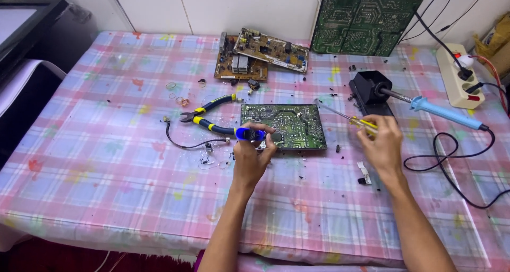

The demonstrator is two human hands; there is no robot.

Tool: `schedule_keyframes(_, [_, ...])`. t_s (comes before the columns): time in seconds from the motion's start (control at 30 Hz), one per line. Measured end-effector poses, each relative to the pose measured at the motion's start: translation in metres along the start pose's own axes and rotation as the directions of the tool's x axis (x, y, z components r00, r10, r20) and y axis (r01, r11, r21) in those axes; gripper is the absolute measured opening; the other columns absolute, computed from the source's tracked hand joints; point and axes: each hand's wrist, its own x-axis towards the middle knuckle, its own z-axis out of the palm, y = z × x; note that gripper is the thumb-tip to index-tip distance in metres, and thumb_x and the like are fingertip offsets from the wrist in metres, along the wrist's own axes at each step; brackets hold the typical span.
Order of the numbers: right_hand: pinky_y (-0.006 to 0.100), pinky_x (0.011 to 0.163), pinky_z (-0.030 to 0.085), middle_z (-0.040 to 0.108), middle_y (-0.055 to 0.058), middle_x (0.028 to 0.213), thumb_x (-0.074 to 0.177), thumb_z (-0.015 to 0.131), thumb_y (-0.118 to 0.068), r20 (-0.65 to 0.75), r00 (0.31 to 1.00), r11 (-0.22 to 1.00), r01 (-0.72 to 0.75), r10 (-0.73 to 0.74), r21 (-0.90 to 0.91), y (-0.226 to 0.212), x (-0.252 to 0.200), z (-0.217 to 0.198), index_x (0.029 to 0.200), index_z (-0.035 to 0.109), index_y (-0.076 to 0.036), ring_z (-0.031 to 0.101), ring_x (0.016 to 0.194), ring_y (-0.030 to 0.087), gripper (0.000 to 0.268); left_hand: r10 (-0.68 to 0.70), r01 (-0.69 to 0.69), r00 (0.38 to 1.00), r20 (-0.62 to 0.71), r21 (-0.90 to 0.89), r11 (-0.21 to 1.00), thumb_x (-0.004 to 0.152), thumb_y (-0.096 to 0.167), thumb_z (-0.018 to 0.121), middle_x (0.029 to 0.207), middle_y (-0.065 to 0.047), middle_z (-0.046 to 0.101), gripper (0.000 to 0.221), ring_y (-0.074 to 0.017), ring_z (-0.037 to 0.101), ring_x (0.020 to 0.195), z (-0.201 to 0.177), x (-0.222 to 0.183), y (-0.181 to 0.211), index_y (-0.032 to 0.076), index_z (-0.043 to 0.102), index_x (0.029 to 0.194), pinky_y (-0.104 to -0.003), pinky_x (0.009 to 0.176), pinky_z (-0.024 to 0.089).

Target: Using a soldering iron and a desoldering pump to remove solder from electronic components on a circuit board.

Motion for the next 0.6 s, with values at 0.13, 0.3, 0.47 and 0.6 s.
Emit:
schedule_keyframes(0.13, [0.036, 0.076, 0.047, 0.060, 0.012, 0.090, 0.079, 0.072, -0.007, -0.201, 0.979, 0.978, 0.059, -0.017, 0.201, -0.023, -0.002, -0.021, 0.095, 0.065, -0.009, 0.059, 0.084, 0.033, 0.018, -0.002, 0.003, 0.999, 0.045, -0.016, 1.000, 0.077, -0.002, 0.058, 0.076, -0.010, 0.066, 0.027, -0.0289, 0.066, 0.067, 0.004, -0.003, -0.004, 0.004, 0.043, 0.098, -0.035, 0.053, 0.057])
schedule_keyframes(0.3, [0.024, 0.053, 0.043, 0.060, 0.025, 0.101, 0.096, 0.053, -0.003, -0.251, 0.968, 0.767, 0.150, 0.015, 0.624, -0.056, -0.002, -0.029, 0.102, 0.040, 0.006, 0.051, 0.056, 0.014, 0.017, 0.012, -0.011, 1.000, 0.027, -0.018, 1.000, 0.077, -0.003, 0.059, 0.076, -0.010, 0.066, 0.029, -0.0289, 0.067, 0.067, 0.004, 0.000, -0.001, 0.003, 0.041, 0.099, -0.037, 0.053, 0.056])
schedule_keyframes(0.47, [0.036, 0.072, 0.052, 0.059, 0.025, 0.096, 0.096, 0.046, -0.006, -0.336, 0.938, 0.815, 0.260, -0.085, 0.518, -0.072, -0.014, -0.030, 0.102, 0.036, 0.000, 0.062, 0.087, 0.033, 0.014, -0.074, 0.085, 0.990, 0.122, -0.090, 0.992, 0.083, -0.002, 0.055, 0.091, -0.009, 0.060, 0.026, -0.0187, 0.064, 0.083, -0.009, -0.003, 0.000, 0.006, 0.037, 0.100, -0.025, 0.066, 0.056])
schedule_keyframes(0.6, [0.026, 0.060, 0.047, 0.064, 0.021, 0.090, 0.091, 0.055, -0.021, -0.334, 0.941, 0.740, 0.254, -0.042, 0.623, -0.075, -0.016, -0.021, 0.092, 0.039, -0.002, 0.061, 0.068, 0.020, 0.026, 0.015, -0.016, 1.000, 0.008, 0.027, 1.000, 0.077, -0.002, 0.059, 0.077, -0.010, 0.066, 0.028, -0.0298, 0.066, 0.068, -0.003, 0.001, -0.005, 0.003, 0.043, 0.099, -0.036, 0.055, 0.056])
